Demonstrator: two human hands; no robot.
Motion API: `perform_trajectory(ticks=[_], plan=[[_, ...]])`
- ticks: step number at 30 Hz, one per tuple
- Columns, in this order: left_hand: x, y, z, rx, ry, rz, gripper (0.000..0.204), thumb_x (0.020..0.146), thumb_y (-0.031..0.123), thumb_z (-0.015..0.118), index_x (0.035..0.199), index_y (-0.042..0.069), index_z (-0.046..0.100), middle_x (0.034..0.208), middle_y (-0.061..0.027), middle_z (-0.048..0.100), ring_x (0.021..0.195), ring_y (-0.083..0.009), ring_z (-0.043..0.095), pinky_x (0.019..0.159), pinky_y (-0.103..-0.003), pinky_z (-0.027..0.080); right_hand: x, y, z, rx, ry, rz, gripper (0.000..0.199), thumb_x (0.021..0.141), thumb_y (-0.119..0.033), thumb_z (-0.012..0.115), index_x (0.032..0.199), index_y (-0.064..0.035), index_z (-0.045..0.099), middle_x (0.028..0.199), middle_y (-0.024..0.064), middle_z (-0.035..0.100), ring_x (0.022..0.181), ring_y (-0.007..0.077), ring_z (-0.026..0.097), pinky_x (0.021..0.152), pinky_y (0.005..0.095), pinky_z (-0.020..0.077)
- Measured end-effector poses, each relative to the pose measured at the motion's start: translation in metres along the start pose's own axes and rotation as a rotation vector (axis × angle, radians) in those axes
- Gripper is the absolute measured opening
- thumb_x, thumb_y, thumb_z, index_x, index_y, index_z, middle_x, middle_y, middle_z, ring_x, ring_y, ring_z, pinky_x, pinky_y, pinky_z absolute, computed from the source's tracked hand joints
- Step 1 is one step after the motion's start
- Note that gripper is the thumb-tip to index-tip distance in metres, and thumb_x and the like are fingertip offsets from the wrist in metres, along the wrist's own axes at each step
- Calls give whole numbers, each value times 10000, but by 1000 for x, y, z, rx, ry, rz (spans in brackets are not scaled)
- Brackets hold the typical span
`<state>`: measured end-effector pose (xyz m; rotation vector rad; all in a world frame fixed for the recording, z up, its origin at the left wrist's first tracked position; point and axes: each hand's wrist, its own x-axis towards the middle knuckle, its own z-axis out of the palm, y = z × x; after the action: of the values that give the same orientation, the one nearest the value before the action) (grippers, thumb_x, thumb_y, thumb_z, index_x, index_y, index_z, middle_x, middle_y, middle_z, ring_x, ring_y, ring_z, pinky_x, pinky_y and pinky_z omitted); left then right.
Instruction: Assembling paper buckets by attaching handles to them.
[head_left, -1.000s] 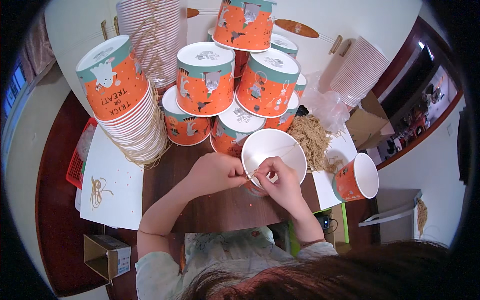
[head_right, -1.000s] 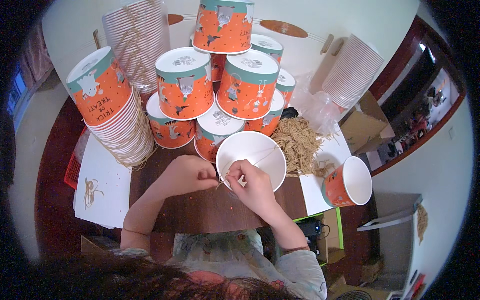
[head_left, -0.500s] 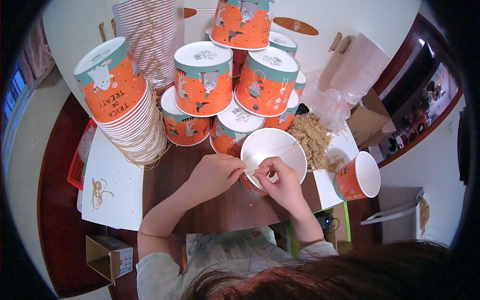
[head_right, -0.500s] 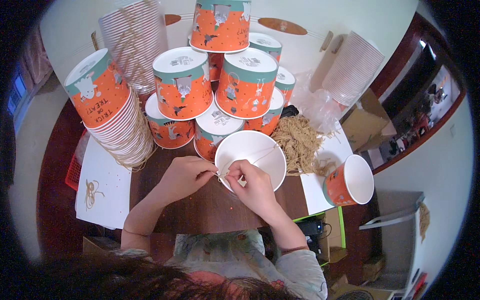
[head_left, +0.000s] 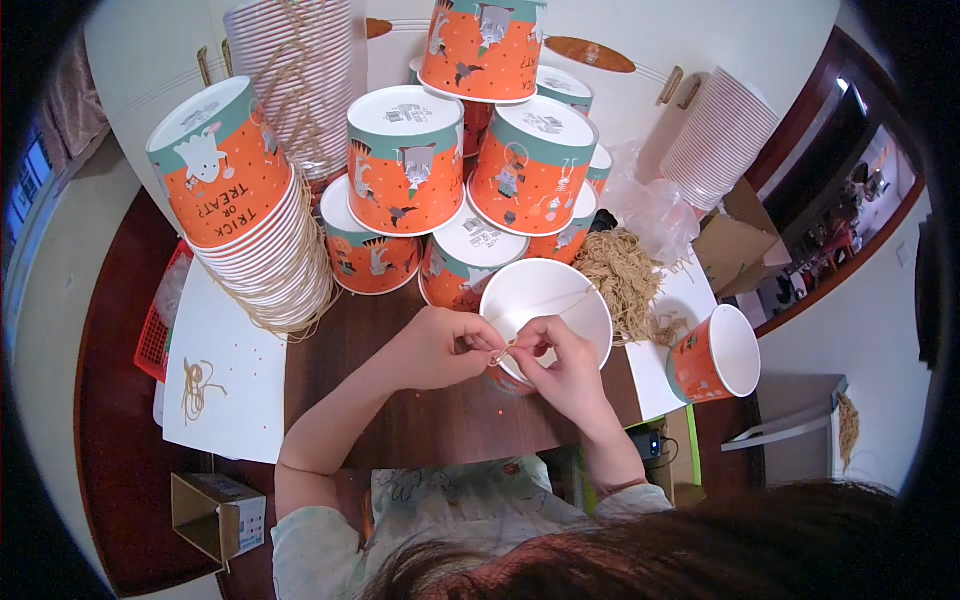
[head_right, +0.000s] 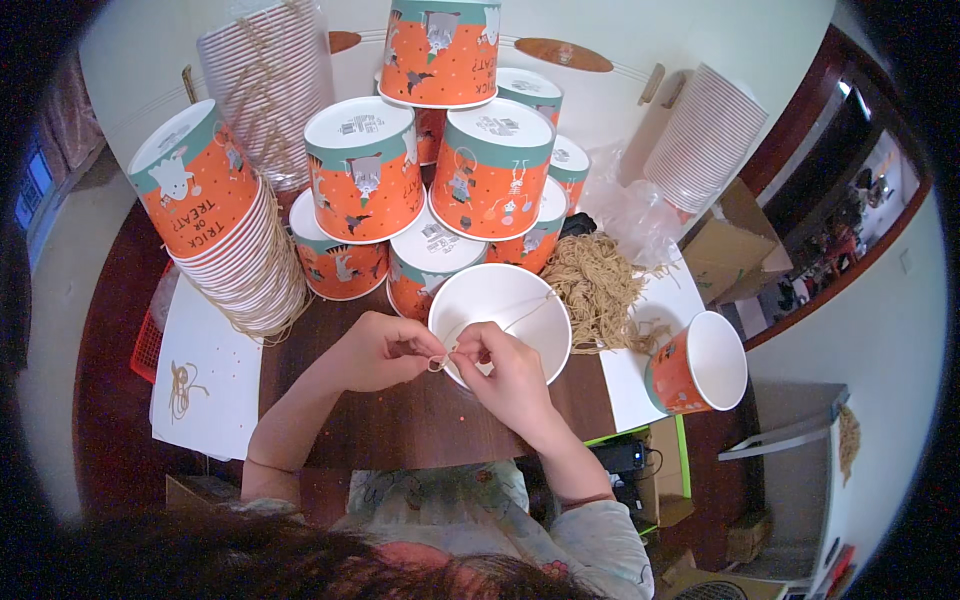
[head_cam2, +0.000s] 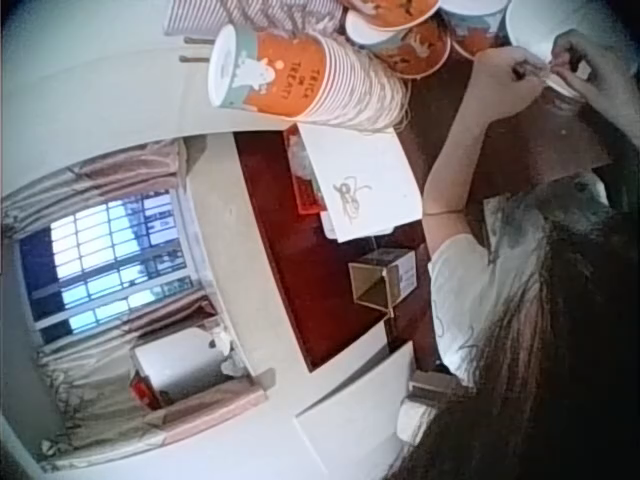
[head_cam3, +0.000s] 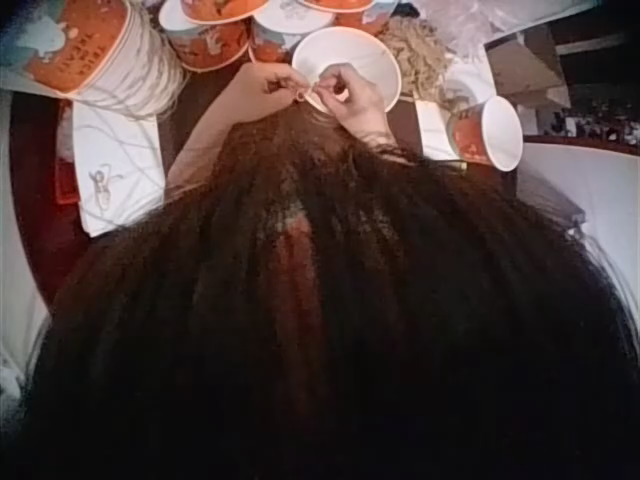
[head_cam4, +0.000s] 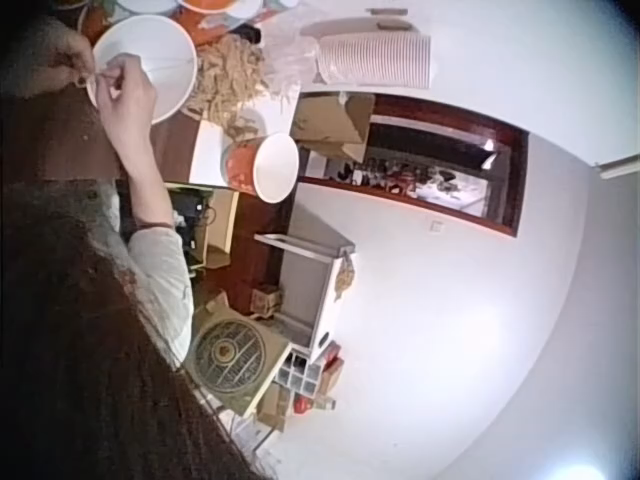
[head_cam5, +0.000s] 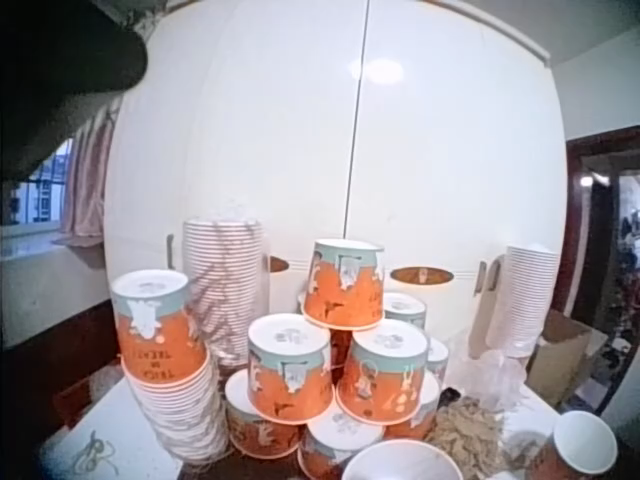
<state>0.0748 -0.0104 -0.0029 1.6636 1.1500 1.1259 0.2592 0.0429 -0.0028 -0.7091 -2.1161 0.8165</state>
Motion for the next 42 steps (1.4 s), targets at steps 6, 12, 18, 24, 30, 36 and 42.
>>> perform_trajectory(ticks=[6,12,18,24,30,36,42], plan=[[5,0,5,51,9,-43,98,732,69,638,800,8,602,704,-28,617,662,-64,581,600,-209,472,0,-2,0,0,-13,19,160,735,-44,649,848,-28,538,712,63,616,649,143,619,573,246,486],[6,-6,4,11,29,-66,63,745,55,627,781,16,592,694,-12,601,650,-52,559,592,-201,456,0,-4,-5,1,-101,97,224,714,-74,671,888,-36,534,779,81,616,743,173,618,650,285,487],[8,-6,0,-199,-74,-31,156,760,42,612,908,23,564,734,21,588,688,-35,521,624,-184,415,10,-2,-10,-233,-25,-275,385,672,-145,703,995,-58,511,863,89,578,874,259,551,804,378,413],[9,-9,-6,-463,-136,-46,247,793,45,594,1018,16,496,768,0,598,764,-53,537,681,-203,419,5,0,-17,148,-329,107,348,699,-96,692,994,-39,518,708,34,548,664,148,539,613,273,441],[9,-4,-5,-556,-128,-96,268,796,44,597,1033,9,476,782,-21,605,758,-68,554,686,-213,428,4,0,-12,194,-173,-37,216,729,-59,670,911,-24,559,675,8,557,568,65,476,531,203,402],[8,-6,-1,-499,-98,-95,254,780,7,603,1007,15,492,773,-32,606,724,-67,563,661,-196,429,4,8,-6,115,-101,-155,222,733,-73,680,915,-16,567,676,18,571,570,68,495,527,208,412],[8,-4,-3,-492,-90,-112,261,777,13,610,1009,18,492,769,-32,606,696,-53,545,615,-185,411,5,0,-8,160,-106,-59,165,752,-55,656,894,-14,584,696,33,591,582,77,521,535,220,428]])
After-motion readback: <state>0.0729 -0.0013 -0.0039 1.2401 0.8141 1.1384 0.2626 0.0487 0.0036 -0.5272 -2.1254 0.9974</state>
